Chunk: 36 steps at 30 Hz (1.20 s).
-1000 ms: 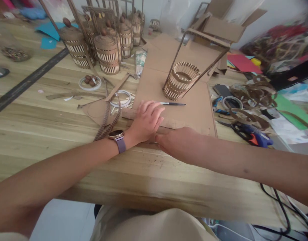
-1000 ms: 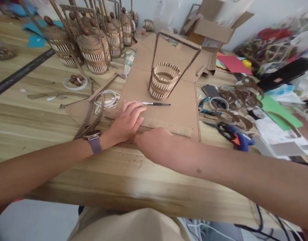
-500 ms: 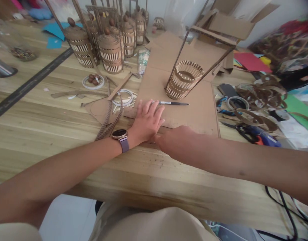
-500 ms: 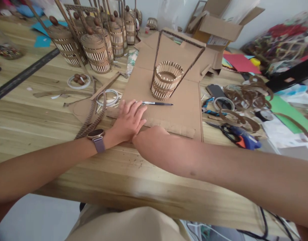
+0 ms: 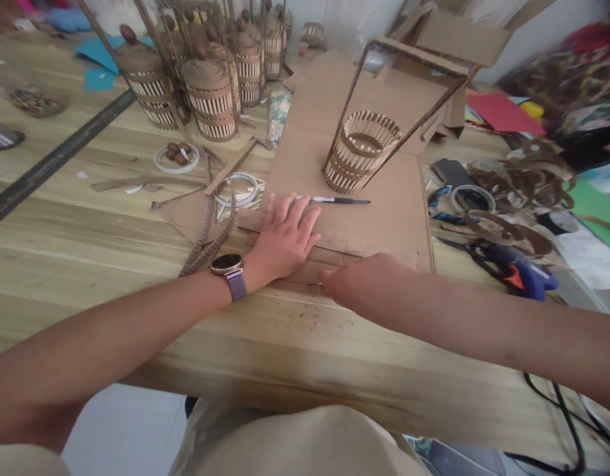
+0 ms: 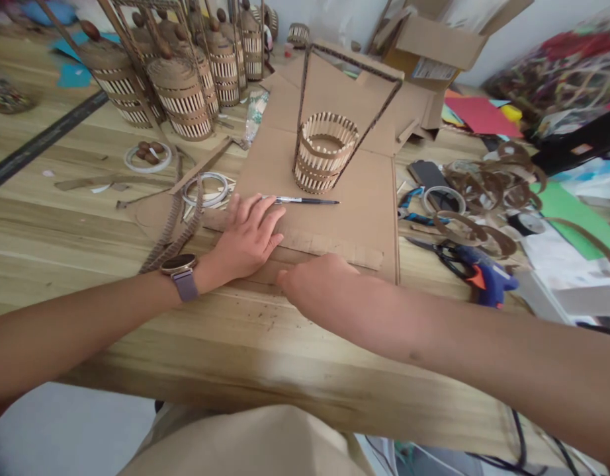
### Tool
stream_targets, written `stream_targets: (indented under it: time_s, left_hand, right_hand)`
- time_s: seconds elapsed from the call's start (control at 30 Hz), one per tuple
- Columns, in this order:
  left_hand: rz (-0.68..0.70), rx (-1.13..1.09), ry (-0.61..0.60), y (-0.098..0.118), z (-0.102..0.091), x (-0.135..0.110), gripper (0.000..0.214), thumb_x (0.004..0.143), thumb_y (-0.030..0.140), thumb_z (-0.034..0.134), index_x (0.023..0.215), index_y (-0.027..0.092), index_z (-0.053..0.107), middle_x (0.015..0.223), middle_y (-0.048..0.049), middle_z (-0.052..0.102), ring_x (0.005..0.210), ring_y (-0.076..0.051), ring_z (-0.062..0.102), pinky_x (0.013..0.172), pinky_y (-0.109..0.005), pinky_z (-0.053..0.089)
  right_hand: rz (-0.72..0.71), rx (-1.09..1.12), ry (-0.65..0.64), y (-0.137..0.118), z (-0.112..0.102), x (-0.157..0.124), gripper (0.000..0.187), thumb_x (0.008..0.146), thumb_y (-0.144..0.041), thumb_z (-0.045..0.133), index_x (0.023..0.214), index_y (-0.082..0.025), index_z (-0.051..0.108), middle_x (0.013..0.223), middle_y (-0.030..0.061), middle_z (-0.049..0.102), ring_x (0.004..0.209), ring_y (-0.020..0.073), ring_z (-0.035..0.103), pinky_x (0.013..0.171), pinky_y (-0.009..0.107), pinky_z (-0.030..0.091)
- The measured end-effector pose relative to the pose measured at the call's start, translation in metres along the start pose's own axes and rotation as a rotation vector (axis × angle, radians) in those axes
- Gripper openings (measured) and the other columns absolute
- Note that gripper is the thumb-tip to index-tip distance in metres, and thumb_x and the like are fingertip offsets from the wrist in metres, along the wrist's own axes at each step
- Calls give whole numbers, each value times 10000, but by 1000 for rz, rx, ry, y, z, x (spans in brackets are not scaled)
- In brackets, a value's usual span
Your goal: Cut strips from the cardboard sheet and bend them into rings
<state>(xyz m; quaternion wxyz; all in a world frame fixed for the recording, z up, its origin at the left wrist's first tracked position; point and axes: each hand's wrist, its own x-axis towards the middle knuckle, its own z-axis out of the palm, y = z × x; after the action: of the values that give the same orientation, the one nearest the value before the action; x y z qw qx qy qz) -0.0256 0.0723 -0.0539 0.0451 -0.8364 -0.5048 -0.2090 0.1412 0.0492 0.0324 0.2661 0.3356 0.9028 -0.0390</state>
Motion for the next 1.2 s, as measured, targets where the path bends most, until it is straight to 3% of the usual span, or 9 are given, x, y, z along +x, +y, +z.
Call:
stream_targets:
  time_s: [0.13, 0.27, 0.47, 0.57, 0.67, 0.77, 0.93, 1.07, 1.2]
  left_hand:
    - [4, 8, -4, 1, -1, 0, 461, 1024, 314, 423, 1394, 57, 518, 1502, -233, 452, 1401, -417, 364, 1173, -671, 158]
    - [6, 2, -14, 1, -1, 0, 457, 1020, 307, 425, 1393, 57, 515, 1503, -240, 445, 1400, -421, 355, 1167, -683, 151]
    - [-2, -19, -27, 1, -2, 1, 456, 1016, 302, 420, 1392, 60, 513, 1496, -246, 445, 1395, -419, 351, 1160, -698, 149]
    - [-8, -15, -24, 2, -1, 1, 456, 1012, 300, 425, 1391, 62, 513, 1489, -247, 451, 1392, -418, 356, 1158, -700, 153]
    - [1, -11, -4, 2, 0, 1, 456, 1007, 300, 429, 1383, 58, 517, 1478, -250, 462, 1384, -425, 367, 1155, -697, 163]
    - [18, -20, 14, 3, 1, 1, 452, 1005, 299, 427, 1377, 58, 520, 1472, -254, 469, 1382, -424, 370, 1151, -698, 168]
    - [16, -19, 39, 2, 2, 0, 460, 1006, 302, 425, 1377, 49, 524, 1472, -256, 473, 1376, -426, 377, 1152, -690, 173]
    - [-4, -31, 43, 2, 1, 1, 457, 1003, 292, 428, 1377, 48, 525, 1477, -254, 471, 1379, -422, 378, 1155, -689, 175]
    - [-3, -28, 33, 2, 2, 2, 467, 1005, 293, 435, 1386, 37, 517, 1473, -252, 476, 1386, -429, 374, 1154, -690, 179]
  right_hand:
    - [40, -94, -140, 8, 0, -13, 344, 838, -15, 554, 1083, -227, 669, 754, 42, 758, 633, 230, 714, 433, 295, 292]
    - [89, -34, -158, 20, 9, -33, 266, 895, -66, 532, 1074, -227, 644, 732, 16, 744, 638, 211, 718, 433, 261, 262]
    - [170, -42, -153, 50, 35, -77, 335, 893, -60, 512, 1156, -221, 641, 745, 40, 751, 639, 211, 709, 462, 259, 283]
    - [215, -73, -204, 70, 43, -98, 270, 965, -185, 454, 1081, -221, 695, 759, 82, 751, 635, 219, 691, 498, 294, 303]
    - [260, -76, -218, 82, 38, -109, 304, 994, -272, 414, 1030, -227, 713, 741, 101, 739, 623, 224, 674, 524, 321, 311]
    - [216, 7, -169, 72, 22, -100, 299, 996, -310, 413, 1136, -241, 668, 823, 95, 756, 689, 241, 697, 537, 306, 325]
    - [128, 58, -71, 26, -4, -53, 303, 1028, -313, 383, 1166, -212, 634, 864, 80, 766, 750, 231, 714, 535, 278, 318]
    - [92, 59, -63, 1, -12, -20, 276, 1030, -289, 398, 1131, -212, 643, 934, 61, 771, 810, 216, 717, 547, 265, 355]
    - [59, 25, -69, -8, -14, -7, 278, 1028, -272, 403, 1123, -186, 649, 889, 83, 769, 804, 236, 726, 565, 278, 406]
